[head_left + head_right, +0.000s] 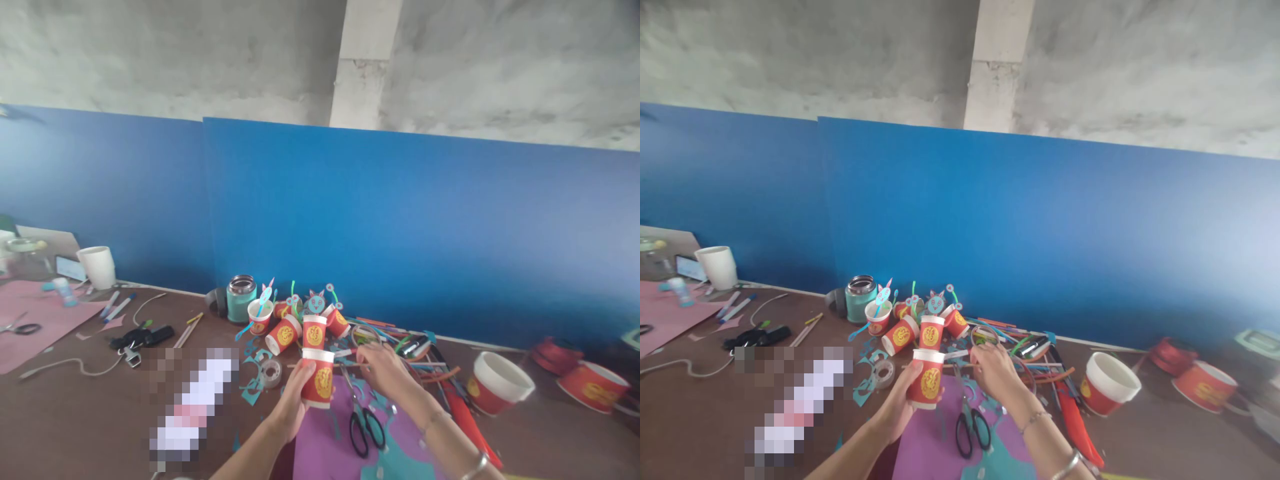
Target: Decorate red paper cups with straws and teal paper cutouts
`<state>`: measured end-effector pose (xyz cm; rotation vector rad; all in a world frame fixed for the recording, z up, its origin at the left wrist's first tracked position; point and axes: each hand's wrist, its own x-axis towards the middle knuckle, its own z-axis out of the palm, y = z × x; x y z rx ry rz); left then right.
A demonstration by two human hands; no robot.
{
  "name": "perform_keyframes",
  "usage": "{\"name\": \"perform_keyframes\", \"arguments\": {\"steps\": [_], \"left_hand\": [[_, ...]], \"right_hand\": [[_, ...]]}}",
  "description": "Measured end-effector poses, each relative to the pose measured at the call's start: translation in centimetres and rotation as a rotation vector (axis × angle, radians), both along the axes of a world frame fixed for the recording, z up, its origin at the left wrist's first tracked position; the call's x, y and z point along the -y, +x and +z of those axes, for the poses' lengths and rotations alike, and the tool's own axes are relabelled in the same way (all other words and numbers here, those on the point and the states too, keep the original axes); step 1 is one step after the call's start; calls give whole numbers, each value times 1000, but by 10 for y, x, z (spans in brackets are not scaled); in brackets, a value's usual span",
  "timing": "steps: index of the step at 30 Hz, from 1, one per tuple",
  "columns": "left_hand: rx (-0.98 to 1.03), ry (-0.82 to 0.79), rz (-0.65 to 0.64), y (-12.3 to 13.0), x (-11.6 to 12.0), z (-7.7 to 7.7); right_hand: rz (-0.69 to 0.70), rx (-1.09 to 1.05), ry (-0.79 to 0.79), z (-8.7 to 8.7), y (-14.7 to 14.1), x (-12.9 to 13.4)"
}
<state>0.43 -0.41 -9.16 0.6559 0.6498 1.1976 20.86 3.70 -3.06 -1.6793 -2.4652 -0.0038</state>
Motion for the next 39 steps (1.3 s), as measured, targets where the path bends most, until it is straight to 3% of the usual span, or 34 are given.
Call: {"name": "perform_keyframes", "arguments": {"steps": [1, 3, 6, 9, 11, 14, 19, 23, 29, 39], "left_hand": [[-8, -8, -9, -1, 0, 0], [-26, 16, -8, -1, 2, 1], [-50, 109, -3, -2, 4, 4], [-60, 140, 19, -2, 6, 6], [-52, 128, 25, -2, 6, 6], [-57, 141, -11, -2, 7, 5], [-171, 189, 58, 0, 7, 4], [-249, 265, 164, 1, 8, 5], [-337, 333, 209, 6, 19, 17], [-336, 342, 89, 0, 20, 19]], "right_hand": [[-5, -54, -5, 6, 4, 2], [-50, -413, -43, 19, 13, 9], [-208, -809, 51, 39, 23, 23], [-291, -960, 161, 51, 24, 38], [-222, -929, 217, 49, 20, 44], [-62, -762, 270, 30, 9, 44], [19, -551, 112, 2, -7, 43], [39, -522, 49, 12, -6, 52], [-29, -344, -7, 34, -2, 64], [-50, -359, 40, 44, -11, 74]]}}
